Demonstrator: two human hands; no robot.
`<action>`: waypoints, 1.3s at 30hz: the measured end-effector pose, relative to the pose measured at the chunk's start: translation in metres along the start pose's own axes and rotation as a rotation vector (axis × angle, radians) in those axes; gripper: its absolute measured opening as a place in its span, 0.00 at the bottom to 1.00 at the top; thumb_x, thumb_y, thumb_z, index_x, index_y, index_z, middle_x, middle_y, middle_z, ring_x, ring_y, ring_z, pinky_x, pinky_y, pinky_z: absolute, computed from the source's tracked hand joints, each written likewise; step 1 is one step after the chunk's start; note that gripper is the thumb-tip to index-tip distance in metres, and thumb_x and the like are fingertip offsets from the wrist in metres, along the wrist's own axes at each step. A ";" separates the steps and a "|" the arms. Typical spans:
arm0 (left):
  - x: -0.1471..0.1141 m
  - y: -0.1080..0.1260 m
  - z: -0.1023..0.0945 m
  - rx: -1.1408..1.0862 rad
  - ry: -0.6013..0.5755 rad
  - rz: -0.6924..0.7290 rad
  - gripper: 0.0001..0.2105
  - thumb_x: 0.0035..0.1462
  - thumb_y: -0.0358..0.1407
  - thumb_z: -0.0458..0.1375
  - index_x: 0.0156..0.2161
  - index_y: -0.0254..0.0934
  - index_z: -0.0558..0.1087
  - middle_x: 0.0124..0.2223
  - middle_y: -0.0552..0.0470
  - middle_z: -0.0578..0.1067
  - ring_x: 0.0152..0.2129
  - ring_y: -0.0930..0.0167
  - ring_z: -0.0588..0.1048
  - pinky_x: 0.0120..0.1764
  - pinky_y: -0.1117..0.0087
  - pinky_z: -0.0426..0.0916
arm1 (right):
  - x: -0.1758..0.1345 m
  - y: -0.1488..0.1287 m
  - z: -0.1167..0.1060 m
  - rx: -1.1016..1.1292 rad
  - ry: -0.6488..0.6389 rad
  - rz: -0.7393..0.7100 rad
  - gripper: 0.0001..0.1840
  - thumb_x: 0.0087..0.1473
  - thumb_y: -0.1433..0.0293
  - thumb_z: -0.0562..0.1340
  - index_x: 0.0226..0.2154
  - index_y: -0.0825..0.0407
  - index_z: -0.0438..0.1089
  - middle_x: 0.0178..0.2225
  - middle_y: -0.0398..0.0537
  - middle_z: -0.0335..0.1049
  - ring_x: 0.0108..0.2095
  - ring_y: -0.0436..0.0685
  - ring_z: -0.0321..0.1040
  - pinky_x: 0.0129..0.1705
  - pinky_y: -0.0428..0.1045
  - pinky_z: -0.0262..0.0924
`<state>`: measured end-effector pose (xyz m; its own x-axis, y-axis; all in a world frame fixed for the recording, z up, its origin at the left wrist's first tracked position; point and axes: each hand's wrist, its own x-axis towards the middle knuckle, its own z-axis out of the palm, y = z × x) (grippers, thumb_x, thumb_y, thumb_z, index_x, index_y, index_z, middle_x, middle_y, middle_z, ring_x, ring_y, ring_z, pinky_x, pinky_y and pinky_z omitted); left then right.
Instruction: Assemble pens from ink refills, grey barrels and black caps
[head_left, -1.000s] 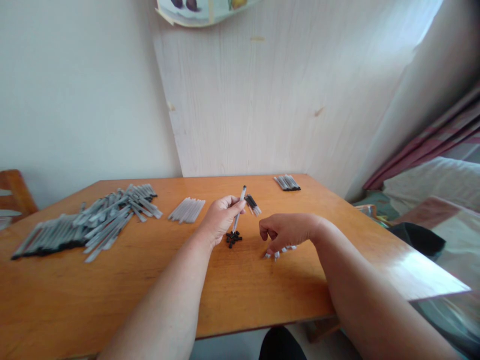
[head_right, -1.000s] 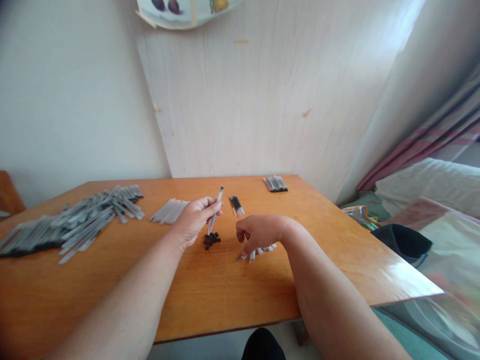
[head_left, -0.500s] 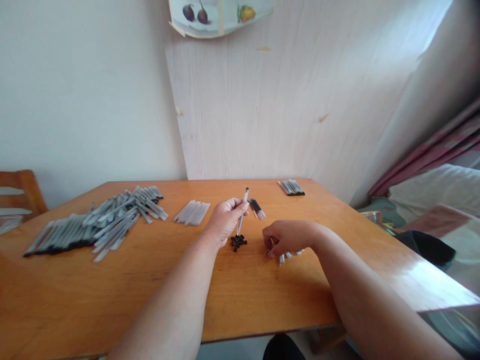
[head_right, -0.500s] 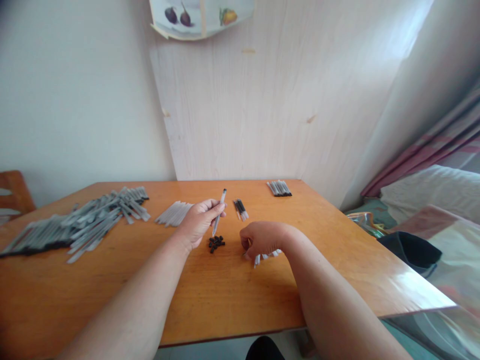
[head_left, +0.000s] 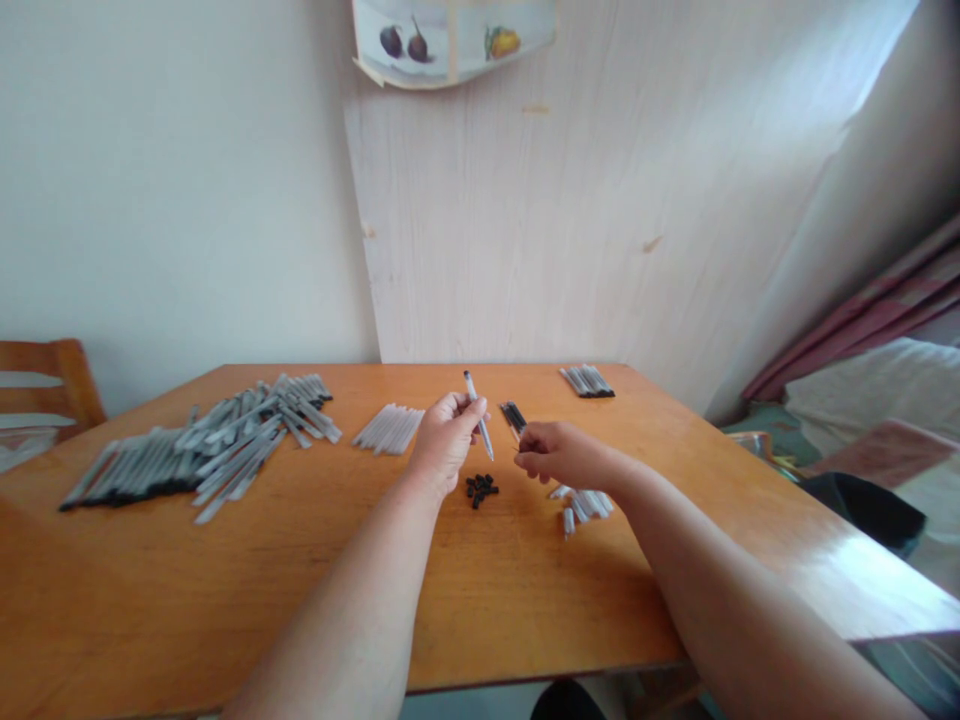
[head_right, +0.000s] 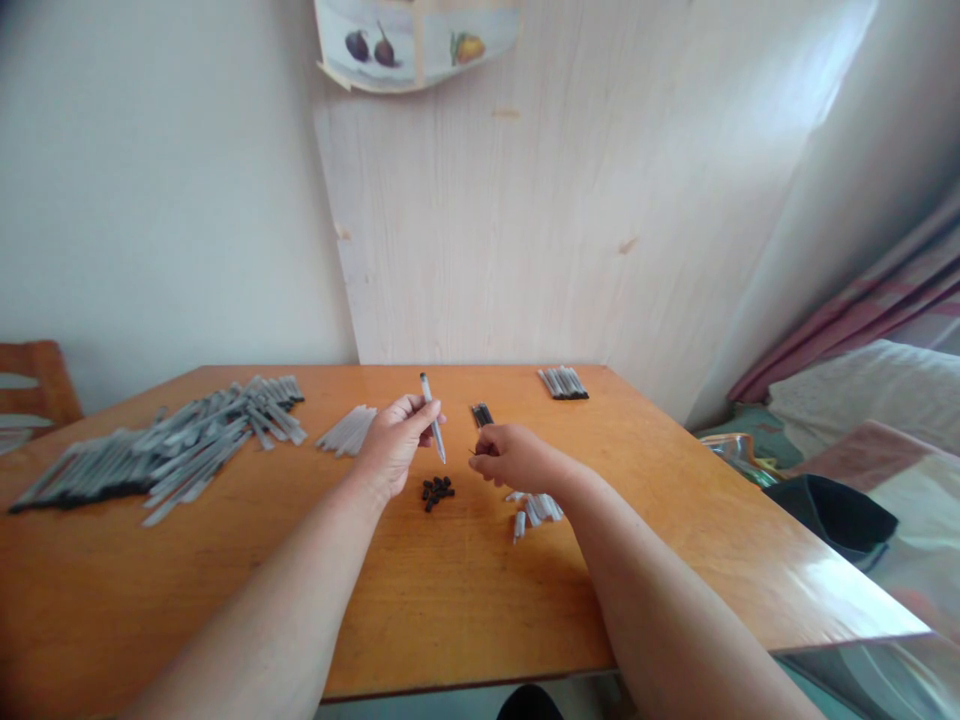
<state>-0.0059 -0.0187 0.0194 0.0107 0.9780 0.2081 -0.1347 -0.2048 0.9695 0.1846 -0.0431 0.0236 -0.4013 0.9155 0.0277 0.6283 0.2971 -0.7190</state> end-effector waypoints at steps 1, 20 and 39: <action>0.000 0.001 0.000 -0.012 0.015 0.001 0.16 0.46 0.46 0.63 0.34 0.35 0.70 0.31 0.50 0.76 0.23 0.76 0.69 0.26 0.75 0.61 | 0.001 -0.001 0.002 0.067 0.007 0.018 0.09 0.51 0.64 0.60 0.30 0.54 0.65 0.25 0.46 0.70 0.22 0.49 0.65 0.23 0.44 0.55; 0.005 -0.005 -0.002 -0.118 0.115 -0.007 0.15 0.46 0.44 0.64 0.34 0.34 0.69 0.32 0.49 0.76 0.26 0.74 0.73 0.31 0.71 0.67 | 0.005 -0.010 0.013 0.487 -0.008 0.004 0.09 0.50 0.66 0.62 0.33 0.55 0.66 0.25 0.46 0.72 0.23 0.48 0.67 0.26 0.45 0.63; -0.001 -0.007 0.006 -0.189 0.087 -0.074 0.13 0.51 0.41 0.61 0.35 0.35 0.67 0.32 0.47 0.77 0.25 0.74 0.75 0.31 0.71 0.69 | 0.004 -0.015 0.011 0.423 0.176 -0.064 0.11 0.50 0.62 0.61 0.32 0.53 0.66 0.26 0.43 0.67 0.24 0.47 0.60 0.27 0.45 0.54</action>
<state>0.0014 -0.0185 0.0131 -0.0567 0.9915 0.1170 -0.3197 -0.1290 0.9387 0.1666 -0.0467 0.0270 -0.2881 0.9420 0.1723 0.2644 0.2512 -0.9311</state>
